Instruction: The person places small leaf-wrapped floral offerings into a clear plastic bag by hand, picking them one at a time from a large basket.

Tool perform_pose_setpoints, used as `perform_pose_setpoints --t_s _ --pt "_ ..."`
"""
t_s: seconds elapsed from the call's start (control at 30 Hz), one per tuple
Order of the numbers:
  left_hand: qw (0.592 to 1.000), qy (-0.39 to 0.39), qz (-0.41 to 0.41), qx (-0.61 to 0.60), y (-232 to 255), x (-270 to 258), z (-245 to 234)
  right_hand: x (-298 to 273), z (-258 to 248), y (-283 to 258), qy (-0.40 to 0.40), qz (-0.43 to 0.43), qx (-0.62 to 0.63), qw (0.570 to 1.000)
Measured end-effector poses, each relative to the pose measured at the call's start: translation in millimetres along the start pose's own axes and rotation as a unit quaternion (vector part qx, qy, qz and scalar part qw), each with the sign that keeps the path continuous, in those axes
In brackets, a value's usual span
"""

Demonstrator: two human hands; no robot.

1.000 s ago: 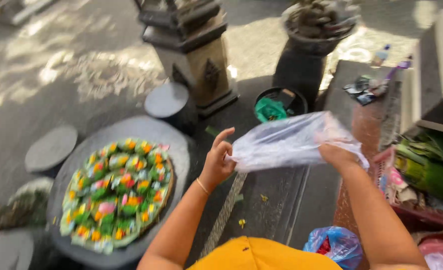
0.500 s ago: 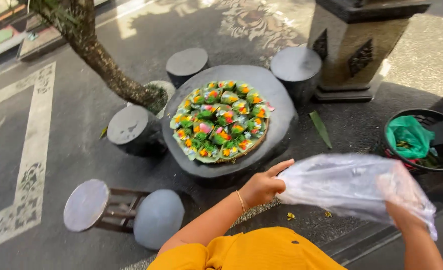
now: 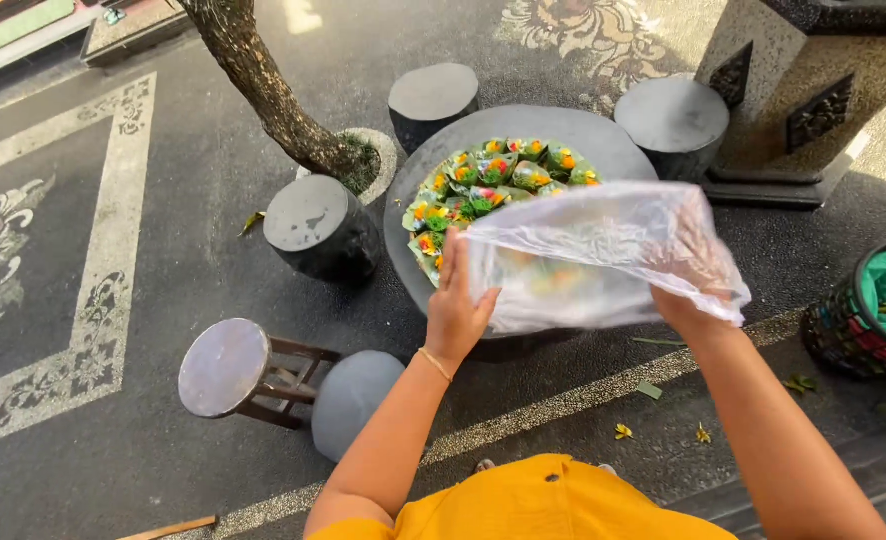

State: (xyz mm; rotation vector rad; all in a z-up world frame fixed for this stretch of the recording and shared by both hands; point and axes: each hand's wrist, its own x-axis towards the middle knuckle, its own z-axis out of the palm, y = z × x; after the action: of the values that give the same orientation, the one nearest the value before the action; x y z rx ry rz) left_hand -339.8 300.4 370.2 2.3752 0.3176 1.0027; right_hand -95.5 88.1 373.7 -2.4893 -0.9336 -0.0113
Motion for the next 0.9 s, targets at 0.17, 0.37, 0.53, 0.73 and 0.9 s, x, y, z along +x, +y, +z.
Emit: perform_pose_setpoints --t_s 0.17,0.37,0.53,0.73,0.9 --pt "0.999 0.019 0.026 0.031 -53 -43 -34 13 77 -53 -0.145 0.077 -0.013 0.986" --pt "0.975 -0.078 -0.202 0.041 -84 -79 -113 -41 173 -105 -0.389 0.080 0.027 0.918" --pt "0.957 -0.138 -0.256 0.001 -112 -114 -145 -76 212 -137 -0.382 -0.182 0.100 0.900" --pt "0.951 -0.102 -0.290 0.024 -168 -132 -169 -48 222 -91 -0.508 -0.036 0.546 0.665" --pt "0.945 -0.032 -0.309 0.106 -214 -115 -193 -16 329 32 -0.313 0.430 0.438 0.725"
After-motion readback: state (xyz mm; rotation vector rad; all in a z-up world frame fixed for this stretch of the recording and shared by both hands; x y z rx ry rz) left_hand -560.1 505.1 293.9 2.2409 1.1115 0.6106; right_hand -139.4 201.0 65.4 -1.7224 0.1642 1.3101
